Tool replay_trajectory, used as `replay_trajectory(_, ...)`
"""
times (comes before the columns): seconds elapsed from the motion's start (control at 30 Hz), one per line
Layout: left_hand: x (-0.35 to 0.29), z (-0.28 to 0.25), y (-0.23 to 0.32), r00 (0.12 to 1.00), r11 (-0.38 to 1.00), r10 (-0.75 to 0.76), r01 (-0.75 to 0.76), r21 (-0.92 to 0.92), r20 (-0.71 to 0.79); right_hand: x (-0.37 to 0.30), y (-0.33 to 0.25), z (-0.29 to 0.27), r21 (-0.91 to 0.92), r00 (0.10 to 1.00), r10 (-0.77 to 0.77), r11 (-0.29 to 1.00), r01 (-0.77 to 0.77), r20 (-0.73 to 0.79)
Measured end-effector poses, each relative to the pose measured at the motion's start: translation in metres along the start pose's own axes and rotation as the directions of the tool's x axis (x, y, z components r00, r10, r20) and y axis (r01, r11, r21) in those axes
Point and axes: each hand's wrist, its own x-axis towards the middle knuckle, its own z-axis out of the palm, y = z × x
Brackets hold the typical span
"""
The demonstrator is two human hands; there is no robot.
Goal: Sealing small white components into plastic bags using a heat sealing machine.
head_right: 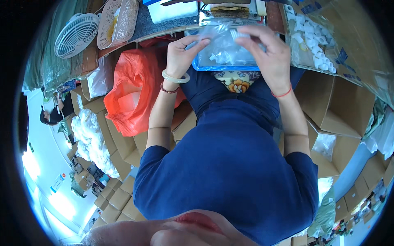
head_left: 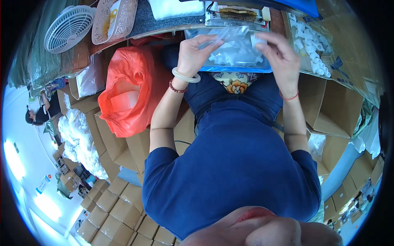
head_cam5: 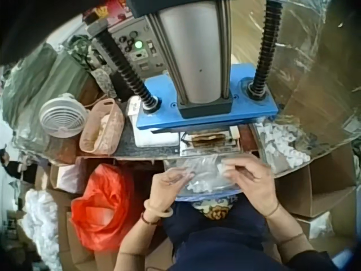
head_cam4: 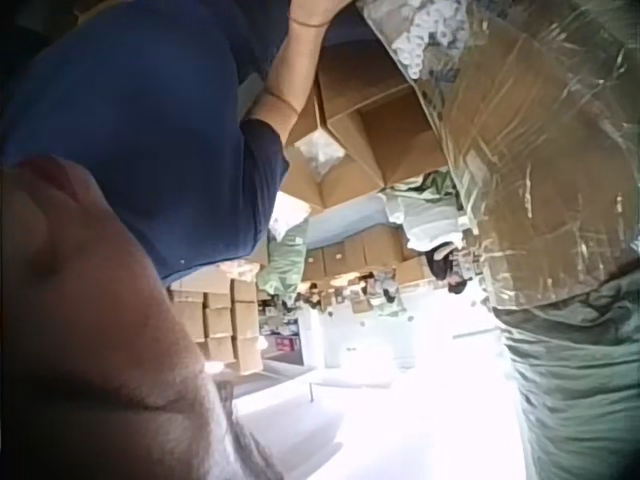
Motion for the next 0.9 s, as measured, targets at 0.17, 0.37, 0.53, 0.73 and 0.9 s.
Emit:
replay_trajectory(0.17,-0.001,0.010,0.019,0.989,0.998,-0.050,0.056,-0.038,0.141,0.030,-0.017,-0.004,-0.329,0.908,-0.400,0.847,0.418,0.126)
replay_trajectory(0.37,0.008,0.004,0.006,0.864,0.961,-0.126,0.229,-0.157,0.488,0.057,-0.020,-0.020,-0.445,0.830,-0.182,0.773,0.452,0.527)
replay_trajectory(0.53,0.024,0.027,-0.021,0.703,0.670,-0.256,0.624,-0.403,0.663,0.050,0.030,-0.015,-0.523,0.984,-0.124,0.835,0.171,0.124)
replay_trajectory(0.73,0.064,0.039,-0.029,0.789,0.566,-0.313,0.602,-0.564,0.528,0.004,0.049,-0.083,-0.895,0.990,-0.126,0.446,0.002,-0.061)
replay_trajectory(0.9,0.058,0.032,-0.034,0.801,0.614,-0.298,0.577,-0.538,0.520,-0.003,0.097,-0.085,-0.934,0.992,0.000,0.338,-0.117,-0.124)
